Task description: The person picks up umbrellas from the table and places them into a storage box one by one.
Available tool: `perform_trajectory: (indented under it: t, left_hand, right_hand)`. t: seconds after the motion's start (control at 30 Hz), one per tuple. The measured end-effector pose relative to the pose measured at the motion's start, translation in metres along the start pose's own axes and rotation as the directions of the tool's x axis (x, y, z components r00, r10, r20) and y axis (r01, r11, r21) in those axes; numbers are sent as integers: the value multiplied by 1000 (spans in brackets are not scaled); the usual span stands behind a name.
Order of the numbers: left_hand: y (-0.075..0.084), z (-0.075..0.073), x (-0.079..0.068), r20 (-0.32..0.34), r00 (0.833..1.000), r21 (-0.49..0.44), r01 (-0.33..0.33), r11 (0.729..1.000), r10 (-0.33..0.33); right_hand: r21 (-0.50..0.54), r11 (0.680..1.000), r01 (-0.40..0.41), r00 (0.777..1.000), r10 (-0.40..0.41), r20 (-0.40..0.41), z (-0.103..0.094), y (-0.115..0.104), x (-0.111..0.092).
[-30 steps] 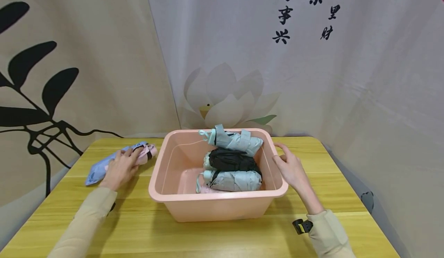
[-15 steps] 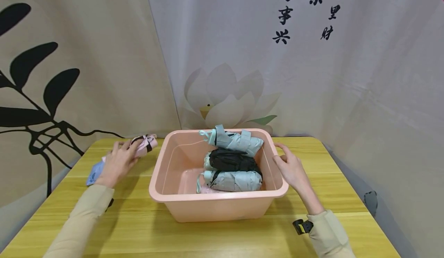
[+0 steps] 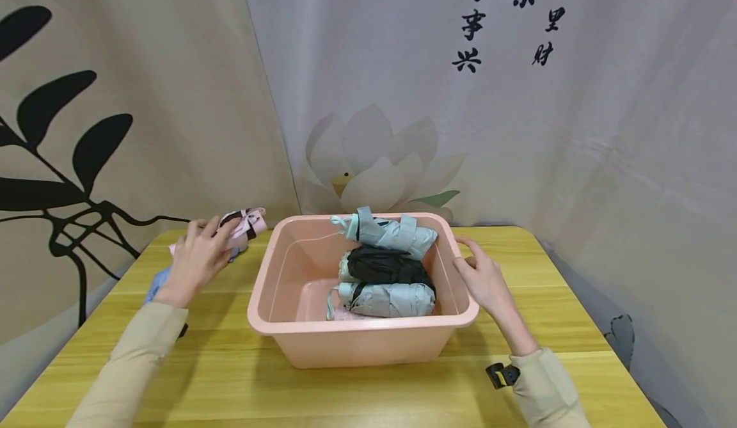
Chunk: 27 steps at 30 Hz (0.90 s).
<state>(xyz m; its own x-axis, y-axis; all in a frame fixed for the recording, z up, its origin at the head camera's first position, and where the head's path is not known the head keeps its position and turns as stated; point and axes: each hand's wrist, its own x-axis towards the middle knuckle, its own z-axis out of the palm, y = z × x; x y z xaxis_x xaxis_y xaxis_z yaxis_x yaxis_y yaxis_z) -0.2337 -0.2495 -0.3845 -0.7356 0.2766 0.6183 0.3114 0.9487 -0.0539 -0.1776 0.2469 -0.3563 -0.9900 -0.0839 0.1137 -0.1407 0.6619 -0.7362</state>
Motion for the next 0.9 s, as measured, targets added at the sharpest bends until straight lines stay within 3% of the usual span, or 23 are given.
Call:
perform_trajectory:
  t: [0.43,0.63,0.9]
  left_hand:
    - [20,-22,21,-104,991,26,-87,996,89]
    - [32,-33,29,-122,985,19,-119,993,120]
    - [50,-45,40,-178,970,45,-161,986,166]
  right_hand:
    - [-2,1000,3,1000,-3,0,0,-2,1]
    - [-16,1000,-1,1000,1,-1,0,-2,1]
    - [-17,1000,0,1000,0,-3,0,-2,1]
